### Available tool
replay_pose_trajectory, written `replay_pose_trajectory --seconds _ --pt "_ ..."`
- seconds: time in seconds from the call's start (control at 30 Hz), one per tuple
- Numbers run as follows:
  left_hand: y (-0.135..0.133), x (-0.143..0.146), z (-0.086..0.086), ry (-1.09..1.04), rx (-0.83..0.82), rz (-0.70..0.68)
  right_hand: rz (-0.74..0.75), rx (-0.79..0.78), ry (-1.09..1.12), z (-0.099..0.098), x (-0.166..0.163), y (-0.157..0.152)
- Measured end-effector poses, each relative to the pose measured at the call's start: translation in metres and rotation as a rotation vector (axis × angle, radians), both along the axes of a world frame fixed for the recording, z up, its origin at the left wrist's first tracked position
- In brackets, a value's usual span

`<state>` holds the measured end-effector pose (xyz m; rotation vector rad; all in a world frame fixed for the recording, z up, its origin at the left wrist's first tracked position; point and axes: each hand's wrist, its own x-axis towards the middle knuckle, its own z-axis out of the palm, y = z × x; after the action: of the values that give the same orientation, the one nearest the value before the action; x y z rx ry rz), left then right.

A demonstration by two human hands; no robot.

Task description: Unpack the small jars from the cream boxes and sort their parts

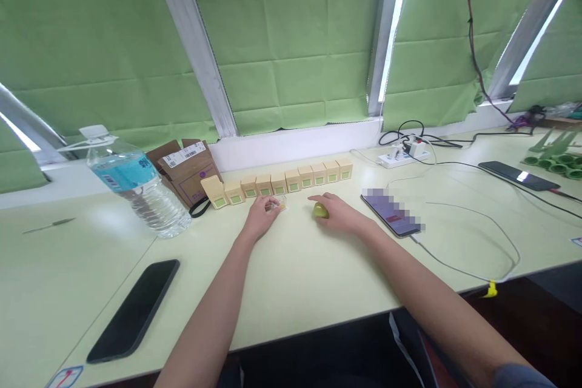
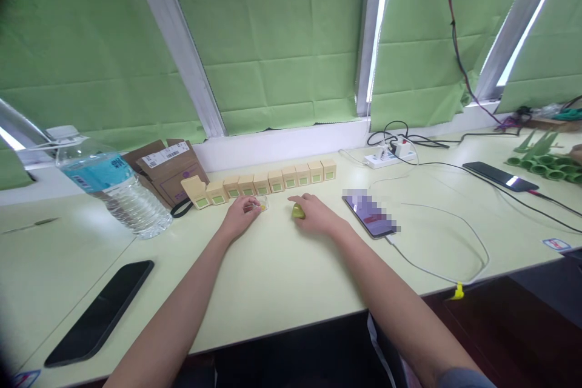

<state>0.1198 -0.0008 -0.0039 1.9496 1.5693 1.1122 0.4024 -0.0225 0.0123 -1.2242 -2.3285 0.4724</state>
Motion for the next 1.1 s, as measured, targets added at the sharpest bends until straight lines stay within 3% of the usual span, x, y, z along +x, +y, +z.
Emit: replay_pose_trajectory --seconds 0.23,0.47,0.57,0.87,1.1 --pt "-0.003 0.002 0.001 -0.009 0.011 0.051 0.115 -0.096 0.193 0.009 -0.013 -0.01" --pt "-0.008 0.003 0.004 -0.107 0.088 0.113 0.285 -0.096 0.111 0.018 -0.028 -0.029" --pt "-0.01 0.0 0.007 -0.136 0.118 0.189 0.278 -0.064 0.126 0.018 -0.028 -0.029" --pt "-0.007 -0.02 0.014 -0.074 0.153 0.435 0.194 -0.177 0.182 0.012 -0.029 -0.026" --pt "0.005 -0.052 0.023 0.031 0.074 0.618 0.225 -0.158 0.239 0.016 -0.027 -0.027"
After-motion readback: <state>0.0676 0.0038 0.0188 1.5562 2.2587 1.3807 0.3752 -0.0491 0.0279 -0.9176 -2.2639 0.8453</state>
